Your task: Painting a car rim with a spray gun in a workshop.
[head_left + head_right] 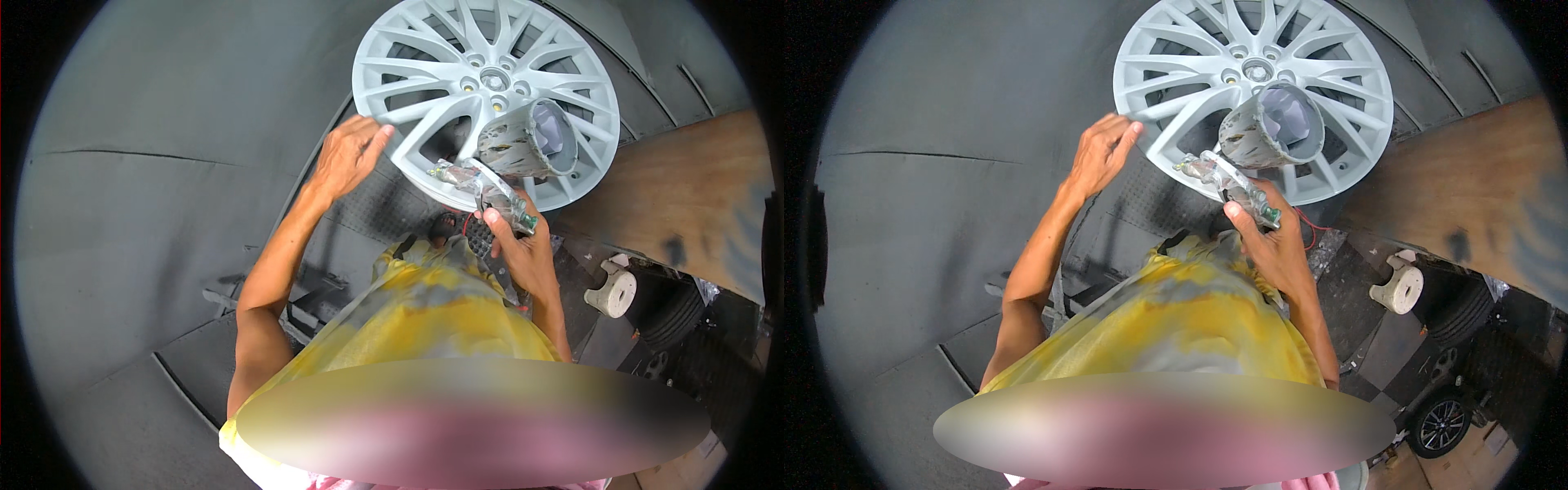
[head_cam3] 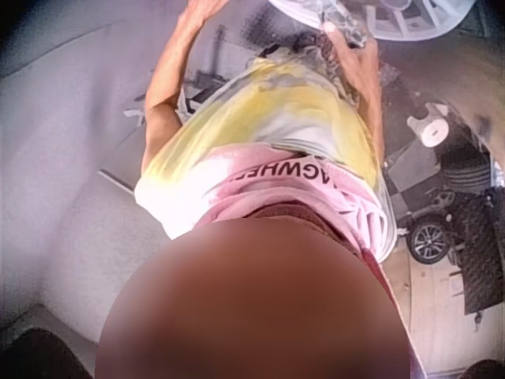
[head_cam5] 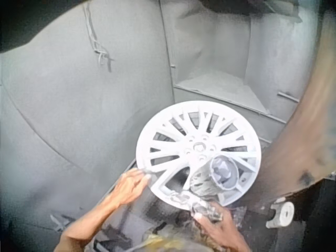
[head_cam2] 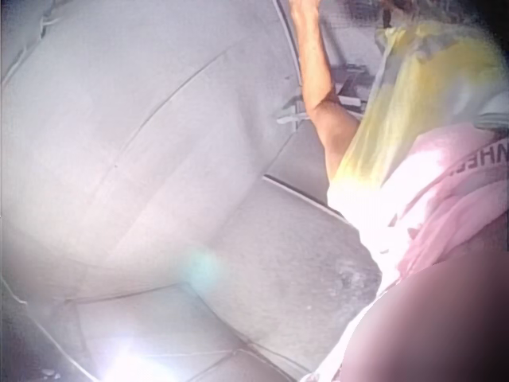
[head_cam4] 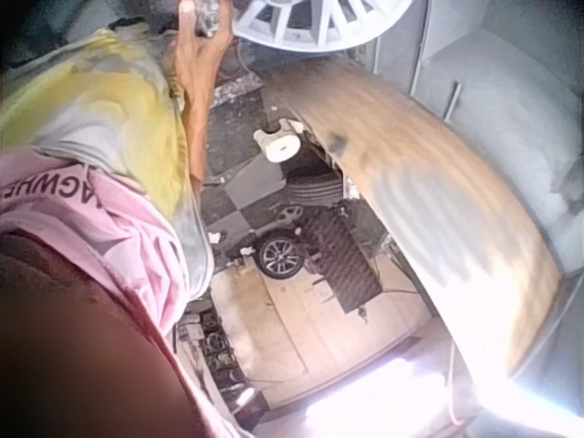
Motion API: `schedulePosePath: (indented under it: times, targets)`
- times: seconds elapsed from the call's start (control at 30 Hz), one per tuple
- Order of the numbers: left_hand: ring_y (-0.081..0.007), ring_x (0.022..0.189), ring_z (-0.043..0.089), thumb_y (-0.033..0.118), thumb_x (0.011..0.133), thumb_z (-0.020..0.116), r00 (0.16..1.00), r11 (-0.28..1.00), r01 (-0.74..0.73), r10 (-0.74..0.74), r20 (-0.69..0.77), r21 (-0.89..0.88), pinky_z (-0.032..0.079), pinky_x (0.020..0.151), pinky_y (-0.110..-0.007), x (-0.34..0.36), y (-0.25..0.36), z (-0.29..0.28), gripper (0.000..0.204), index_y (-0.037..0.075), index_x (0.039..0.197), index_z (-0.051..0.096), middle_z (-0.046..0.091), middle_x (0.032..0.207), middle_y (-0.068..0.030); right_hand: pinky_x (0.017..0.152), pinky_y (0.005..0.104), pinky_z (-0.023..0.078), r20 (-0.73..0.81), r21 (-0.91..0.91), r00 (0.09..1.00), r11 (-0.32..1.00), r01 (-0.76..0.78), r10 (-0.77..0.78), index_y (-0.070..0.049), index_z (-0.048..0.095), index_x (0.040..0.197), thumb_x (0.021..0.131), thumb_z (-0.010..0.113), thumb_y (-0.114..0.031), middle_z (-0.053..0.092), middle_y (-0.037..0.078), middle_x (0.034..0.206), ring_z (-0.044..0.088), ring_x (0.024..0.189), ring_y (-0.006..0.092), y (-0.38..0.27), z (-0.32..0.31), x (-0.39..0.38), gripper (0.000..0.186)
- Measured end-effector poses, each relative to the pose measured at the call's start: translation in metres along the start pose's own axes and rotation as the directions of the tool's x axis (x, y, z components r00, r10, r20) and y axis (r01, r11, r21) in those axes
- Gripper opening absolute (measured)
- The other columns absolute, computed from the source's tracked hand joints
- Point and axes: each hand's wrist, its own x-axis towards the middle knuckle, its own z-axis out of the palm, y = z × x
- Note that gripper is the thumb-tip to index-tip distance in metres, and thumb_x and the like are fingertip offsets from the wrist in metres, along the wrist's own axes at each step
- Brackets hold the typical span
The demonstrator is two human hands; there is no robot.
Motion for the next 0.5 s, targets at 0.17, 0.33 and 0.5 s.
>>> schedulePosePath:
  times: [0.17,0.33,0.5]
  targets:
    - [-0.0397,0.116,0.06,0.028,0.105,0.057,0.982,0.994,-0.047,0.027,0.188,0.103,0.051,0.098,-0.048,-0.005,0.004,0.036,0.03,0.001,0.11,0.069,0.06,0.127,-0.0219,0.053,0.0249,0.043,-0.03,0.008,1.0,1.0,-0.003,0.003,0.0,0.062,0.126,0.098,0.071,-0.027,0.062,0.0,0.084,0.052,0.061,0.0057,0.002,-0.003,0.003,0.04]
    - [-0.0327,0.104,0.065,0.027,0.103,0.06,0.96,0.99,0.087,-0.053,0.274,-0.111,0.053,0.088,-0.043,-0.002,0.018,0.026,0.03,0.0,0.102,0.071,0.069,0.105,-0.0156,0.053,0.025,0.043,-0.006,0.025,0.999,0.999,-0.036,0.036,0.0,0.062,0.125,0.098,0.072,-0.028,0.062,0.0,0.084,0.051,0.061,0.006,0.002,-0.005,0.002,0.04]
    - [-0.033,0.102,0.065,0.022,0.101,0.062,1.0,0.994,0.006,-0.006,-0.004,0.109,0.053,0.085,-0.045,0.01,-0.006,0.006,0.025,-0.001,0.1,0.072,0.07,0.1,-0.0154,0.053,0.0249,0.043,-0.015,0.016,1.0,1.0,-0.021,0.021,0.0,0.062,0.124,0.097,0.072,-0.03,0.062,0.0,0.084,0.051,0.061,0.0061,0.002,-0.005,0.002,0.041]
